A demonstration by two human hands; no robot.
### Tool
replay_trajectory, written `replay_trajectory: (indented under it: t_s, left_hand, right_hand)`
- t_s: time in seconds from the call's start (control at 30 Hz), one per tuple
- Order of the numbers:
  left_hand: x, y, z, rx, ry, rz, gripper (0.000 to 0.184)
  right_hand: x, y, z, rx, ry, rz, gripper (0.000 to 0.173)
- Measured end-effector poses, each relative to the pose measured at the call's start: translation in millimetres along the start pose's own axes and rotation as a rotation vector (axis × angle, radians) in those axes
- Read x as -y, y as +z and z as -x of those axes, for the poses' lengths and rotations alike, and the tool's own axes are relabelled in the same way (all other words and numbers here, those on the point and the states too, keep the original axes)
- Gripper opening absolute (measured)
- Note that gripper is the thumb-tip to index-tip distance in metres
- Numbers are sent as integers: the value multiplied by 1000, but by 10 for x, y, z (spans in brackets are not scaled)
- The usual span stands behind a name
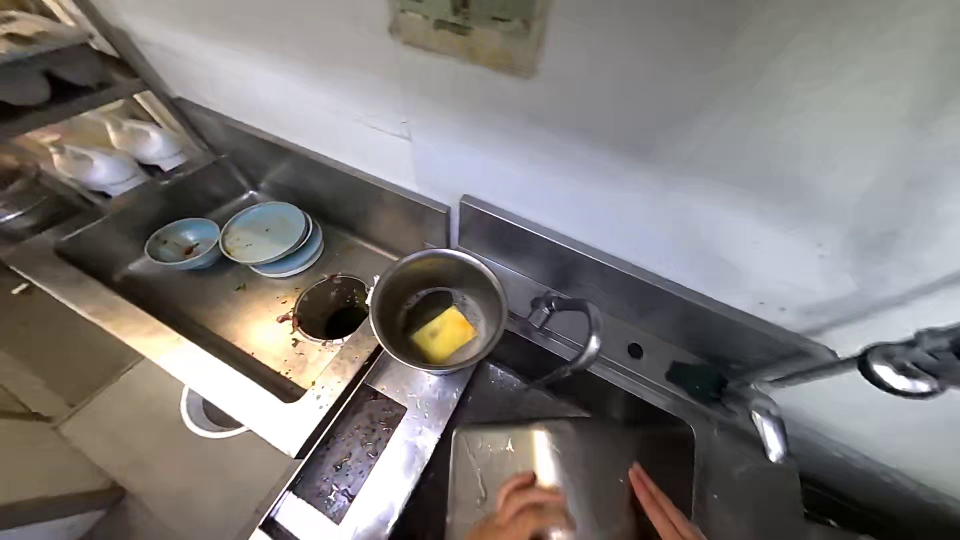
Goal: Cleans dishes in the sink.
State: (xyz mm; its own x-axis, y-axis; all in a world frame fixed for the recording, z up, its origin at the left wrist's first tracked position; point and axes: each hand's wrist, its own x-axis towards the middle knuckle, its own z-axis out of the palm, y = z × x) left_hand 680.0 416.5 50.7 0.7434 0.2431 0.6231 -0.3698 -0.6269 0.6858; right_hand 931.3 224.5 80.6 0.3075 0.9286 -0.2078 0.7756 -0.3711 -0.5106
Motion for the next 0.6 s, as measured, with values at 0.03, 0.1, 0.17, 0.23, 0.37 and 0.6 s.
replay_trajectory:
  t_s: [0.03, 0.1, 0.17, 0.23, 0.37, 0.6]
  left_hand:
    - [128, -26, -14, -37, -103, 102, 13]
    - [366, -71, 17, -98, -324, 241, 13]
    - [554, -59, 126, -164, -501, 311, 11]
    - [649, -19, 256, -240, -608, 361, 10]
    - [695, -14, 352, -322, -676, 428, 11]
    - [752, -141, 232, -406, -736, 518, 20]
  right_hand:
    - [131, -233, -151, 155, 3, 56, 77]
    - [542, -620, -606, 112, -134, 141, 42]
    - [1031, -750, -1270, -151, -395, 203, 20]
    - [1537, -634, -2014, -190, -570, 221, 17]
    - [2275, -5, -3283, 381, -489, 363, 33]
    - [2684, 498, -3730, 874, -8, 638, 32]
